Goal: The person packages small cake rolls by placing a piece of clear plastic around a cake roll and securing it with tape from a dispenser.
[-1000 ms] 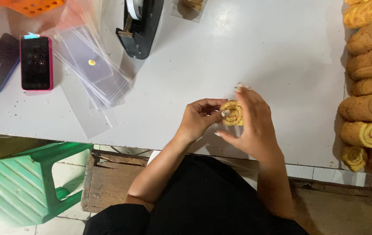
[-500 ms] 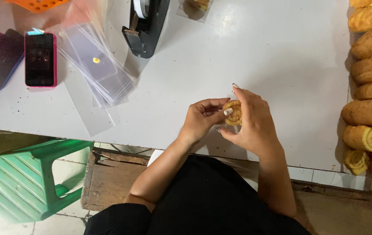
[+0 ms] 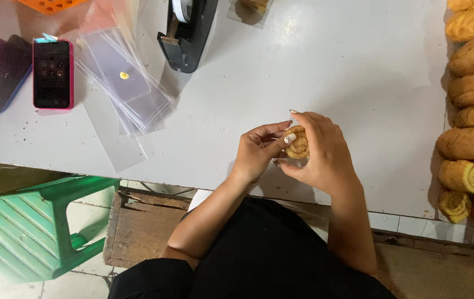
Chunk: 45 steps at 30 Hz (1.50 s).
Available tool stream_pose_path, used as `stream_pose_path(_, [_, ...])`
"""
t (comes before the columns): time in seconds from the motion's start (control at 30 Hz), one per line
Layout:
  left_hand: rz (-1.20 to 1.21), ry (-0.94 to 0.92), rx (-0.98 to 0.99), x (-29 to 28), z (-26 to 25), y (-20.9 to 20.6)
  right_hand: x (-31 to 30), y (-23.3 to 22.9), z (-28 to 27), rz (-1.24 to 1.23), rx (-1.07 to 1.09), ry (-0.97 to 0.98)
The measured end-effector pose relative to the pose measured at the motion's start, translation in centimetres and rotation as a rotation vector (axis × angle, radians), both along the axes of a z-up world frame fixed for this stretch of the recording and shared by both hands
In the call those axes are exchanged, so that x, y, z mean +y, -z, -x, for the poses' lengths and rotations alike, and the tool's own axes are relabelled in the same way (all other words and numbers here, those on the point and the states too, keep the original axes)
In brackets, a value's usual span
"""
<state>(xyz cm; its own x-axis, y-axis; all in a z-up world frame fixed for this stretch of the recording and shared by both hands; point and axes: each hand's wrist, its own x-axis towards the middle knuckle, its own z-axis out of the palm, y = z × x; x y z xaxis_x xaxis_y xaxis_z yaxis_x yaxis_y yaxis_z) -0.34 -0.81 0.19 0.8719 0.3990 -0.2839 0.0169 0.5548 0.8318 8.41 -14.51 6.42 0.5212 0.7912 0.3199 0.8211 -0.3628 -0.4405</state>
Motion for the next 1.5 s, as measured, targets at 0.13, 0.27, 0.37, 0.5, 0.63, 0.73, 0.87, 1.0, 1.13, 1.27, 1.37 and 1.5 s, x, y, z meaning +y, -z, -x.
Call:
stream_pose_path(0.13, [-0.021, -0.036, -0.004, 0.1, -0.3, 1.3, -0.8, -1.2, -0.2, -0.126, 0.123, -0.026])
stream_pose_path(0.27, [0.017, -0.071, 0.000, 0.6, -0.1, 0.2, -3.0, 3.2, -0.9, -0.443, 0.901, 0.158])
stream_pose_path(0.37, [0.002, -0.071, -0.008, 0.5, 0.0, 0.5, -3.4, 7.0, -0.6, -0.559, 1.235, 0.215])
stream_pose_path(0.5, [-0.030, -0.069, -0.005, 0.2, 0.0, 0.5, -2.8, 8.4, 0.3, -0.667, 1.327, 0.265])
stream_pose_path(0.63, [0.057, -0.036, -0.030, 1.3, 0.6, -1.5, -2.0, 7.5, 1.0, -0.793, 1.407, 0.294])
stream_pose_path(0.73, [0.140, 0.001, -0.057, 1.4, 0.5, -0.6, -2.1, 8.0, 0.9, -0.846, 1.453, 0.274])
stream_pose_path(0.87, [0.094, 0.012, -0.017, 1.4, 0.2, 2.5, -1.6, 7.3, 1.2, -0.836, 1.440, 0.247])
stream_pose_path(1.0, [0.071, -0.033, 0.025, 1.3, 0.4, 1.2, -1.7, 8.0, 1.4, -0.865, 1.455, 0.248])
stream_pose_path(1.13, [0.120, -0.037, 0.027, 1.0, 0.3, -0.5, -2.0, 8.2, 1.2, -0.837, 1.456, 0.233])
stream_pose_path(1.27, [0.157, -0.042, 0.018, 0.7, 0.0, 1.5, -1.8, 8.0, 1.3, -0.819, 1.473, 0.199])
stream_pose_path(1.37, [0.187, -0.038, 0.024, 0.9, 0.1, 2.1, -1.9, 7.7, 1.2, -0.808, 1.481, 0.170])
stream_pose_path(1.5, [0.201, -0.069, -0.054, 0.8, 0.2, 0.7, -1.9, 8.4, 1.5, -0.870, 1.521, 0.153])
